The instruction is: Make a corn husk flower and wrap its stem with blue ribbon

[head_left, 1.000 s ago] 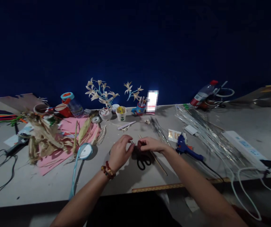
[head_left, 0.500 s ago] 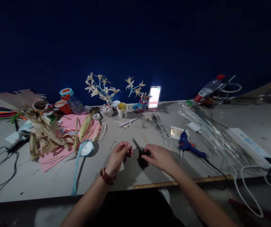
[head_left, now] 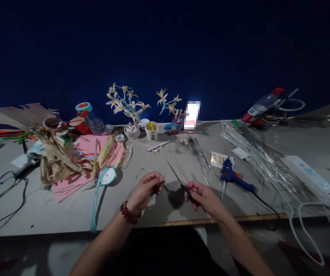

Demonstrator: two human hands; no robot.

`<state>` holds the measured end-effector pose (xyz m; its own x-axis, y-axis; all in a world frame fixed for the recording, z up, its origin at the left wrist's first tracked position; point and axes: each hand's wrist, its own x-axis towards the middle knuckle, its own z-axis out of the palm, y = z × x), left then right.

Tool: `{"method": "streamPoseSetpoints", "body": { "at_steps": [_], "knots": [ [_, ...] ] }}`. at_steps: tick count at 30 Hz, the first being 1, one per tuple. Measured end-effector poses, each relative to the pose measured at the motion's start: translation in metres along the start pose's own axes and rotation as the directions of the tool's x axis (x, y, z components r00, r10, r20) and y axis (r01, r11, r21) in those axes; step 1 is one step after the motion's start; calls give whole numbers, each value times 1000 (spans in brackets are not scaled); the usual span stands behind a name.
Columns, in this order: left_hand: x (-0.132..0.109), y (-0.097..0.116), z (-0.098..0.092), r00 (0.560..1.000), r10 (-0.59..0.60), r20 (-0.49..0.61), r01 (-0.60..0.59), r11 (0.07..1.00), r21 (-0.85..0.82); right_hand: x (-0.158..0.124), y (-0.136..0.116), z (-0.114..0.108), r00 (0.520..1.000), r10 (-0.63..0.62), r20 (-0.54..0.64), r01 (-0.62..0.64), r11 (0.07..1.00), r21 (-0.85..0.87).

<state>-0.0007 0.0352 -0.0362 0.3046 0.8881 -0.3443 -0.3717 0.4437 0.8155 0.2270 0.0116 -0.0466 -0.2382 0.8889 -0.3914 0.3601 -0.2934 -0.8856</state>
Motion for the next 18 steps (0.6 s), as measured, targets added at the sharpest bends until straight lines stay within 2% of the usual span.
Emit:
{"method": "streamPoseSetpoints", "body": {
  "at_steps": [1, 3, 7, 12, 18],
  "knots": [
    [0, 1, 1, 1000, -1, 13, 1, 1000, 7, -6, 2, 3, 999, 8, 47, -15, 987, 160],
    [0, 3, 3, 999, -5, 43, 3, 999, 33, -17, 4, 12, 994, 12, 107, -42, 958, 284],
    [3, 6, 8, 993, -28, 112, 16, 994, 107, -28, -1, 24, 987, 37, 157, -77, 963, 257],
    [5, 8, 10, 978, -68, 199, 30, 982, 187, -28, -8, 24, 985, 44, 164, -80, 972, 219],
    [5, 8, 12, 972, -104, 211, 52, 970, 239, -29, -9, 24, 987, 34, 156, -62, 982, 179]
  ]
}}
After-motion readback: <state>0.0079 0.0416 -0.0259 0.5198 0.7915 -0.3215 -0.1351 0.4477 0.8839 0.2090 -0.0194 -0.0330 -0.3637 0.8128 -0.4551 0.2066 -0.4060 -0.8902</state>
